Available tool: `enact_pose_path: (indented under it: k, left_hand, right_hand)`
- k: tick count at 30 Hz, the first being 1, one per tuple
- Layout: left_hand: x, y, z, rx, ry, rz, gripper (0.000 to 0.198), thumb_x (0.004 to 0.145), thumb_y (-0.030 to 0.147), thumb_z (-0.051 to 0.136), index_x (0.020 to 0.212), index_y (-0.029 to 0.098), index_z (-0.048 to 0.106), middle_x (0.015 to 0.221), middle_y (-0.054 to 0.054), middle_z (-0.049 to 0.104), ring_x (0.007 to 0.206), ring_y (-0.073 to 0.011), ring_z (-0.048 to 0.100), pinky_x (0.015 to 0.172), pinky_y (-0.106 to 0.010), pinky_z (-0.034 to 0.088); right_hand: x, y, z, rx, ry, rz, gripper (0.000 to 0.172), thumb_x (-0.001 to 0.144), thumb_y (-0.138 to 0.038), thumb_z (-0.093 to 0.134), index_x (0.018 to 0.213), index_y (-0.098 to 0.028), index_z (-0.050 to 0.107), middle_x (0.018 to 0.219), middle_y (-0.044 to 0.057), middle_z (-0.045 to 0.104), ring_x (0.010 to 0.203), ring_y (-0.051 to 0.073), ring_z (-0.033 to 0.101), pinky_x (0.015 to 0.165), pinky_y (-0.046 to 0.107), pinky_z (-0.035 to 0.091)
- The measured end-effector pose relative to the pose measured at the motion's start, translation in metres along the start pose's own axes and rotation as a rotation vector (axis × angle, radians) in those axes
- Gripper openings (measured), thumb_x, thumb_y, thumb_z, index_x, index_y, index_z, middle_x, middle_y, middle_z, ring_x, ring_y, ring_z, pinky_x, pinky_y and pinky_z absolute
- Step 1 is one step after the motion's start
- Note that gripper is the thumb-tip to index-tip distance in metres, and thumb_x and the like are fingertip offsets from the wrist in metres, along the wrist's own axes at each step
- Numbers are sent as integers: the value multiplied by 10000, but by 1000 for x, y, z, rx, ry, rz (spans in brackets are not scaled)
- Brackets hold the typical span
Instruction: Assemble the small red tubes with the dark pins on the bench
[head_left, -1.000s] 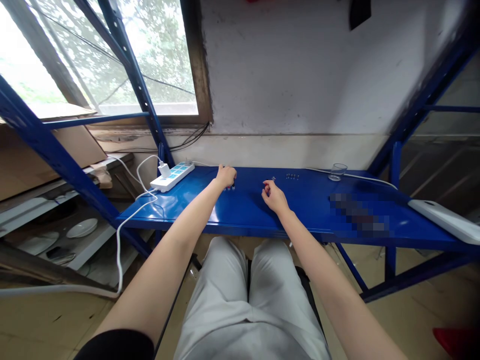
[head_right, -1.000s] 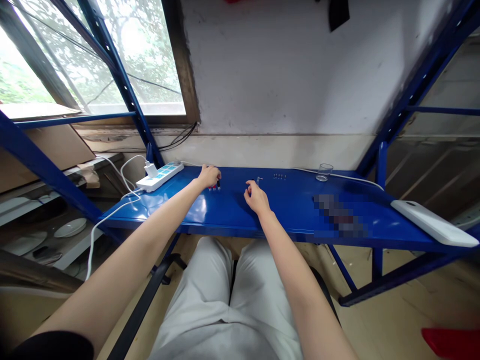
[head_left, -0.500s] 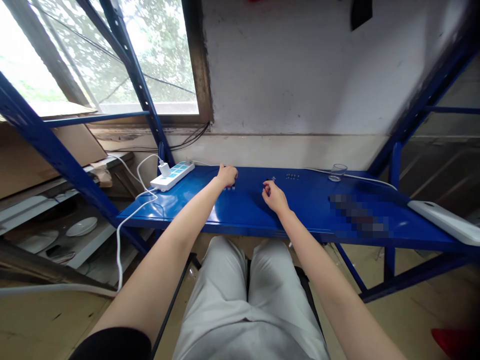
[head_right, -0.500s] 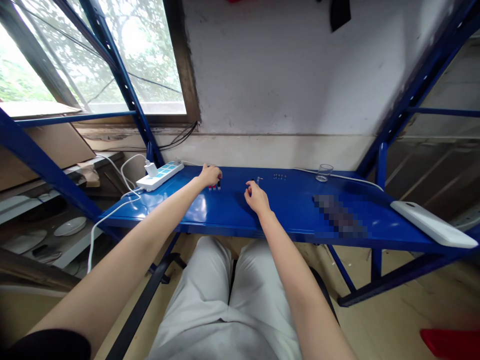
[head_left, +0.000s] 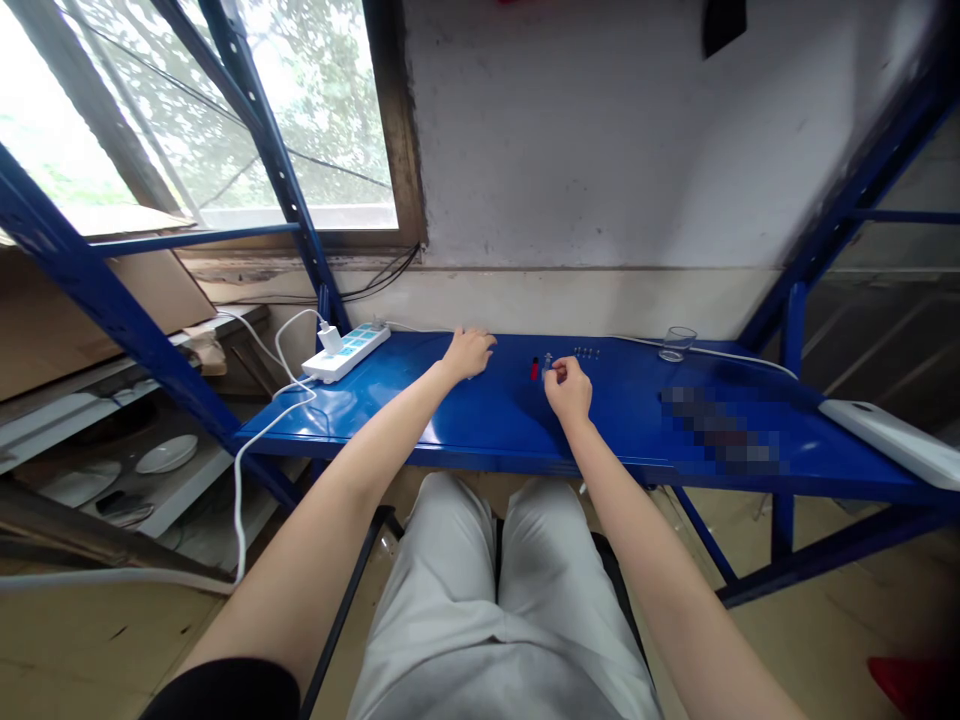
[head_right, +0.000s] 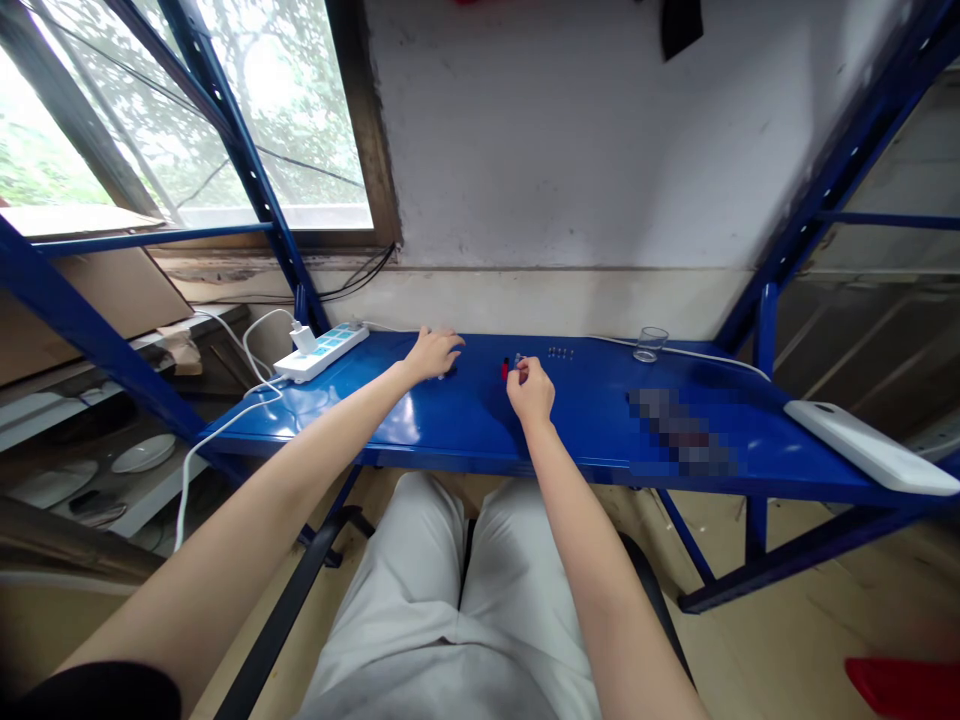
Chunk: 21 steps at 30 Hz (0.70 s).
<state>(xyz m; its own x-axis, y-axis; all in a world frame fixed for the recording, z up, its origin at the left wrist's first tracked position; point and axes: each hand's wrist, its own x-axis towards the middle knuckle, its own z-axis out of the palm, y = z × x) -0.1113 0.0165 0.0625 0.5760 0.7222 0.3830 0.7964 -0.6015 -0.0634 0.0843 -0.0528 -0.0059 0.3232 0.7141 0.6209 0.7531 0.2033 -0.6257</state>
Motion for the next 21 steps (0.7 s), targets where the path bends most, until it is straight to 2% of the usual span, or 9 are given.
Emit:
enact_pose_path:
  k: [4, 7, 11, 15, 18, 21]
  left_hand:
    - [-6, 24, 9, -26, 17, 133, 315, 849, 189, 373, 1080, 179, 586, 1085, -107, 593, 1028, -238, 488, 890, -397, 275]
    - [-11, 36, 21, -52, -3, 131, 349, 850, 176, 356, 1133, 179, 560, 1114, -108, 582, 1025, -234, 491, 871, -379, 306]
    - [-18, 47, 35, -100, -17, 70, 485, 854, 200, 358, 1340, 205, 358, 1262, -106, 499, 1087, -251, 462, 863, -378, 343]
    - [-18, 63, 48, -134, -50, 46, 560, 871, 221, 333, 1412, 260, 192, 1360, -101, 405, 1134, -269, 429, 879, -420, 353]
    - [-13, 74, 58, -155, -60, -5, 554, 878, 230, 325, 1413, 276, 188, 1380, -107, 378, 1157, -287, 412, 891, -458, 349]
    - [-6, 81, 65, -184, -62, -68, 503, 875, 216, 337, 1375, 257, 298, 1341, -120, 419, 1152, -296, 419, 898, -477, 343]
  right_hand:
    - [4, 6, 0, -7, 48, 103, 180, 734, -250, 402, 859, -191, 517, 736, 66, 606, 688, 204, 543, 602, 288, 367]
    - [6, 12, 4, -40, 14, 137, 178, 722, -246, 426, 862, -184, 515, 715, 68, 600, 691, 213, 541, 622, 306, 371]
    - [6, 17, 10, -152, -86, 166, 139, 700, -235, 469, 812, -178, 530, 756, 91, 597, 772, 244, 550, 699, 370, 383]
    - [5, 22, 15, -218, -129, 151, 149, 686, -262, 504, 781, -171, 571, 846, 129, 602, 874, 283, 535, 756, 433, 376]
    - [5, 26, 18, -252, -158, 147, 186, 694, -291, 519, 795, -162, 607, 891, 146, 601, 906, 292, 531, 763, 442, 377]
    - [6, 31, 21, -274, -141, 112, 190, 704, -307, 534, 784, -167, 635, 890, 144, 612, 888, 278, 537, 751, 426, 386]
